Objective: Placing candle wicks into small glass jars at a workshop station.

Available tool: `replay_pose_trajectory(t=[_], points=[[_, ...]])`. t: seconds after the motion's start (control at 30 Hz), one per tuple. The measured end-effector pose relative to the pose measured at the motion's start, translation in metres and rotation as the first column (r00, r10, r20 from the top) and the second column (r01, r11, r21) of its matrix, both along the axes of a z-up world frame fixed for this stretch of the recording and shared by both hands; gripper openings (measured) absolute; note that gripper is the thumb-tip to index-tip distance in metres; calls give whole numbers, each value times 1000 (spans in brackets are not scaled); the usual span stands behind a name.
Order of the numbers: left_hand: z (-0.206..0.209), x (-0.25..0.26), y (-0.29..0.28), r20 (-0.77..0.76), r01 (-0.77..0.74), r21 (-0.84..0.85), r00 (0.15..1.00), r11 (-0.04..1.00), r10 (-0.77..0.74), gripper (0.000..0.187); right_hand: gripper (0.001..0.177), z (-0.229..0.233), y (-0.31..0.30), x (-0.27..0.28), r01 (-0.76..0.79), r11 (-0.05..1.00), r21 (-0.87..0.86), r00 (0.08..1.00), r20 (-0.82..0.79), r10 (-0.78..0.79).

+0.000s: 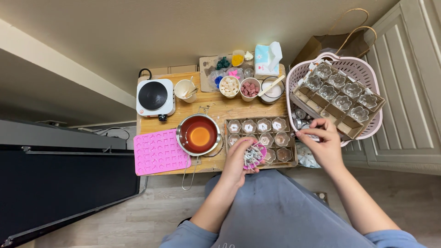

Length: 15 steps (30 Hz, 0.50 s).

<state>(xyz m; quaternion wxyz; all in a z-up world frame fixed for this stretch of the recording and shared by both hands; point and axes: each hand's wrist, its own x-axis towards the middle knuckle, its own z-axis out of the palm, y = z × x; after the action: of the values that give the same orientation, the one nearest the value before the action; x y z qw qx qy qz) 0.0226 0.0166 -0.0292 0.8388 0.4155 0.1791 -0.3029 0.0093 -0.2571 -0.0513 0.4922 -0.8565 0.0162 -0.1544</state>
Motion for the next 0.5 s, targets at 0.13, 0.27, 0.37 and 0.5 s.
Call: replay_pose_trajectory(t=[0.13, 0.27, 0.37, 0.5], points=[[0, 2, 2, -9, -3, 12, 1000, 1000, 3, 27, 17, -51, -2, -14, 81, 996, 40, 994, -74, -78], [4, 4, 4, -23, -13, 29, 1000, 1000, 14, 28, 15, -83, 6, -17, 183, 981, 61, 971, -171, -170], [2, 1, 6, -20, -6, 32, 1000, 999, 7, 29, 16, -105, 10, -19, 216, 974, 66, 959, -204, -198], [-1, -2, 9, -36, 5, 29, 999, 1000, -4, 30, 16, -117, 19, -15, 229, 971, 61, 959, -187, -215]])
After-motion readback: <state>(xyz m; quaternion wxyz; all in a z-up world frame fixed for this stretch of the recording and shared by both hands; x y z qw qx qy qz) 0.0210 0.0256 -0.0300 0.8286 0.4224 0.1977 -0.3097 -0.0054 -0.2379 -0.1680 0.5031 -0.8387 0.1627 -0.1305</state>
